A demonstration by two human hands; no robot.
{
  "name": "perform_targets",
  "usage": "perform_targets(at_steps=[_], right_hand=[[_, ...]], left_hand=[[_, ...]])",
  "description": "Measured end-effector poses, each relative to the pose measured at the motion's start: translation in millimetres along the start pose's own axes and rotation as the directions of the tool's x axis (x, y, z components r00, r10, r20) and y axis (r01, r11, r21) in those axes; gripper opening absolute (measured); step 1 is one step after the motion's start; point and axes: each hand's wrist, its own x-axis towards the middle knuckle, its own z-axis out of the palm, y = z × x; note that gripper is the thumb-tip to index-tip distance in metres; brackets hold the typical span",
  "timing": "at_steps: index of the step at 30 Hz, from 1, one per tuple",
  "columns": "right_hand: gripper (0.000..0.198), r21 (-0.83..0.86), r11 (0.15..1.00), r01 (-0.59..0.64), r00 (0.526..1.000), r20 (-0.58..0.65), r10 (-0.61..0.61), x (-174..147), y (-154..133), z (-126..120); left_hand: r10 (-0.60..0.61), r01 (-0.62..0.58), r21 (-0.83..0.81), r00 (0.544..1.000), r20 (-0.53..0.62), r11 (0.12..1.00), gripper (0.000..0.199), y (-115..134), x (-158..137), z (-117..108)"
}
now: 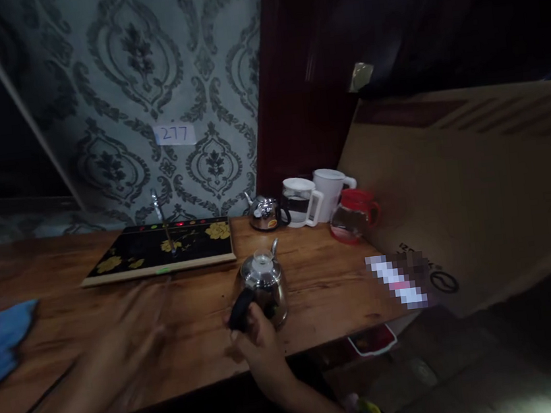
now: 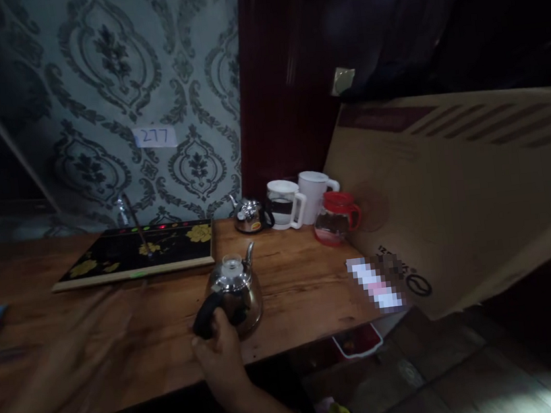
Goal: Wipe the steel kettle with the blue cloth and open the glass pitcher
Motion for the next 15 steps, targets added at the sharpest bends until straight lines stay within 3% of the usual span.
perform_targets(at_steps=[1,4,9,15], right_hand=[[0.046,-0.009,1.0,-0.002,1.0,-0.029,0.001,-2.5,-0.2,-4.6],[0.046,-0.052,0.999,0.014,0.993,-0.114,-0.02,-11.5,-3.6,-24.8],[0.03,-0.147,0.988,0.056,0.975,-0.203,-0.085,-14.6,-22.5,-66.6],[0.037,-0.18,0.98,0.082,0.941,-0.31,-0.136,-2.5,-35.4,-107.9]], left_hand=[[0.048,-0.045,-0.034,0.997,0.064,0.998,0.06,9.2,-1.8,14.7],[0.04,-0.016,-0.15,0.986,0.161,0.989,0.055,31.6,-8.1,54.4],[-0.034,0.159,-0.406,0.954,0.298,0.9,0.062,66.3,-10.6,110.7],[-0.083,0.334,-0.62,0.914,0.397,0.71,0.072,115.0,6.4,145.7]])
